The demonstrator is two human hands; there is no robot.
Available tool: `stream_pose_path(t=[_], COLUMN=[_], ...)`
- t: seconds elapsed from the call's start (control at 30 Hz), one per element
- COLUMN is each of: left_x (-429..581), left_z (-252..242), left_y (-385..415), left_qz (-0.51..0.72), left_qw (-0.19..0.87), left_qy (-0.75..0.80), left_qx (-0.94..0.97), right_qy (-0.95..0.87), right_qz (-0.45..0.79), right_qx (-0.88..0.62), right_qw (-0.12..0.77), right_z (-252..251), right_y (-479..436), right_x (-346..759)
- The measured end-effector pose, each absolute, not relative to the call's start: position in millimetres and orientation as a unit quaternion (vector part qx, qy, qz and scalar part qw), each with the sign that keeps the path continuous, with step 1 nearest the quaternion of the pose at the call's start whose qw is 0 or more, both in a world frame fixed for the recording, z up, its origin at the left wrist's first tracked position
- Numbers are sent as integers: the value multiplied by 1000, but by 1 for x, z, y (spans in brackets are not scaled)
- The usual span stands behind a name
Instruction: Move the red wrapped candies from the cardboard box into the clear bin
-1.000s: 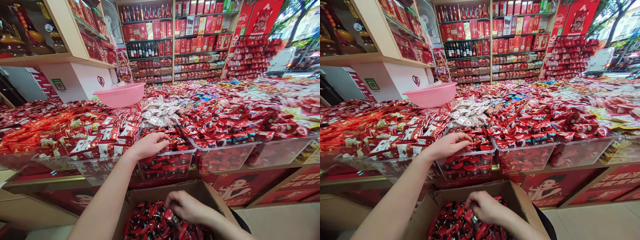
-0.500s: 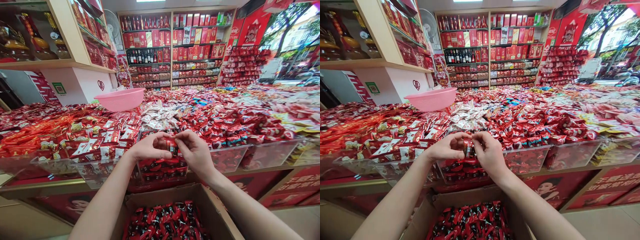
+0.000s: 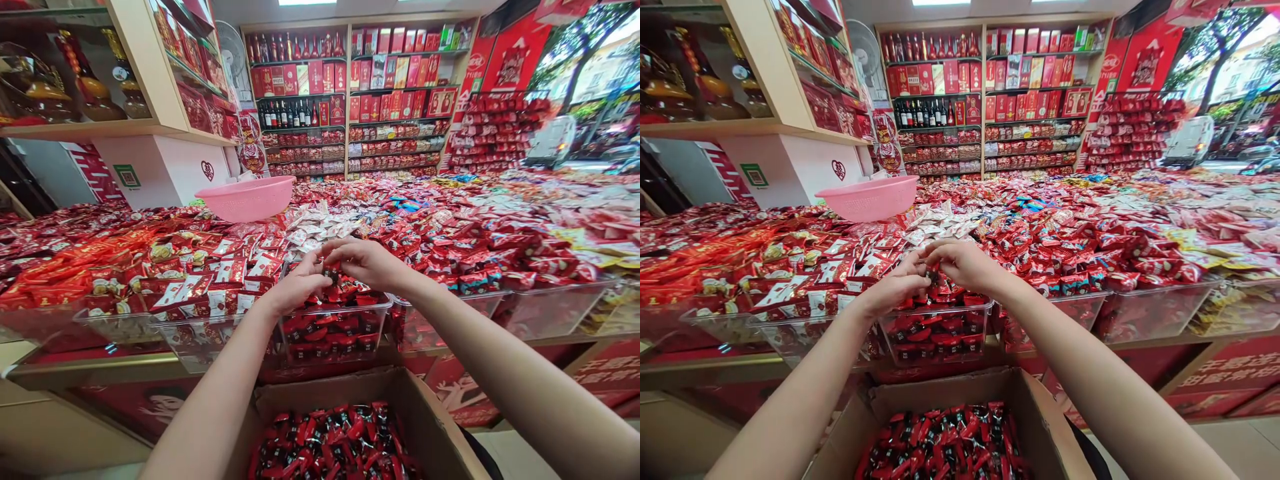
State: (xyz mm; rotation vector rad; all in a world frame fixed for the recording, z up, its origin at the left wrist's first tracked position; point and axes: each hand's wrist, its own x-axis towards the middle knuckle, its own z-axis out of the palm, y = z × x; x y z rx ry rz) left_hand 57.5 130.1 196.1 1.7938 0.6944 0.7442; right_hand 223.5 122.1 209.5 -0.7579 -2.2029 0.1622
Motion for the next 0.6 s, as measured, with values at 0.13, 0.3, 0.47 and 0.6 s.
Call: stream_pose_path(t=[0.13,0.3,0.47,0.6], left_x=[60,61,59,55], left_z=[198,197,191,188], left_y=[129,129,135,140], left_qz=[327,326,305,282], left_qw=[369,246,187,114], left_qy=[330,338,387,440], left_qx=[805,848,850,845], right_qy=[-866,-873,-847,-870], right_qz=[-5,-71,-25,126], right_qx=[-334,-370,-430,-434], right_qw=[371,309,311,199], right_z=[212,206,200,201], right_y=[128,132,131,124], right_x=[220,213,214,220])
